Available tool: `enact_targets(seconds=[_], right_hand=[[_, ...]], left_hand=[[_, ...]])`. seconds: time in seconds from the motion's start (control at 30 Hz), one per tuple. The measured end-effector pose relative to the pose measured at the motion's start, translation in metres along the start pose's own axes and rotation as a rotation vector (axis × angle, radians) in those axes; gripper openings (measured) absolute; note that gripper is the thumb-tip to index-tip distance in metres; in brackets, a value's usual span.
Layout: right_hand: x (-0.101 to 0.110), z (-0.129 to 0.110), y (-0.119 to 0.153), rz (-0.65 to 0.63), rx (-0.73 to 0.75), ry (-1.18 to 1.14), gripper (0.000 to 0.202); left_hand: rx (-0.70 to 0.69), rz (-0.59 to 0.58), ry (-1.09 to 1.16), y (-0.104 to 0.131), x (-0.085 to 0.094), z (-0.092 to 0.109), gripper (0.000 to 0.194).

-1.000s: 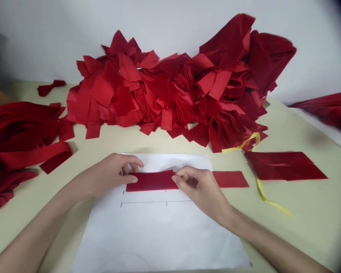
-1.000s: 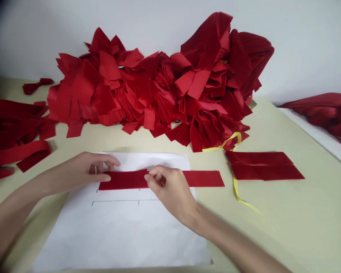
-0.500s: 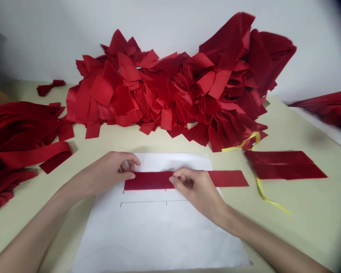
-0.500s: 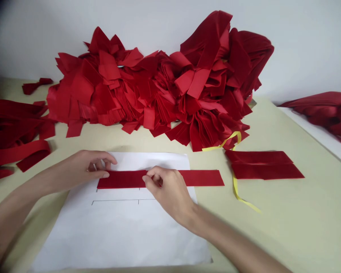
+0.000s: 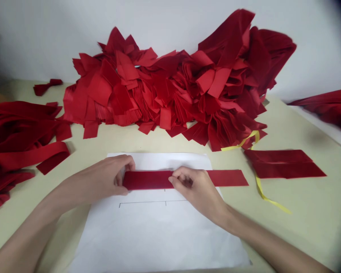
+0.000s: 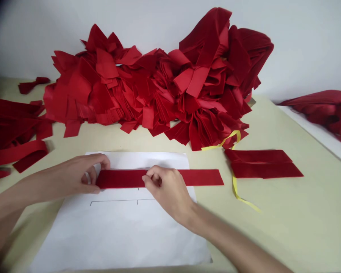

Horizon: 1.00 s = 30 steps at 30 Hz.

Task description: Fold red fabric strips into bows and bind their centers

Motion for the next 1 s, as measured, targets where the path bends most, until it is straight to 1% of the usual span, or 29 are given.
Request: enact_targets(seconds=[0.13, 0.27, 0.4, 0.5, 0.63, 1.0], right_hand=[[-0.001, -0.001, 0.001, 0.002, 0.001, 0.027, 0.021], [-0.002, 0.0, 0.001, 0.012, 0.009, 0.046, 0.02], [-0.002, 0.0, 0.001, 0.015, 0.013, 0.054, 0.02], [-0.002, -0.001, 0.001, 0.019, 0.009, 0.065, 0.02], [-0.002, -0.001, 0.0, 0.019, 0.011, 0.073, 0.02], [-0.001, -0.001, -0.002, 0.026, 0.002, 0.048, 0.022]], left_hand=[[-0.049, 0.01, -0.001, -0.002, -0.002, 0.001, 0.025], [-0.02, -0.002, -0.005, -0.003, -0.001, -0.001, 0.027], [-0.014, -0.01, 0.079, 0.0, 0.003, -0.001, 0.034], [-0.001, 0.022, 0.096, -0.001, 0.003, -0.001, 0.027], [-0.003, 0.076, 0.07, -0.008, 0.0, -0.003, 0.016], [0.0, 0.092, 0.048, -0.012, -0.002, -0.006, 0.016]])
Point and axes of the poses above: each hand's wrist, its own y-axis away from the middle knuckle, its own x-axis out of the back of the hand, z = x × y, the point moved 1 cm from there along -y, towards the middle knuckle, and after that the axes turned 3 degrees about -x, right-handed, at the moved point
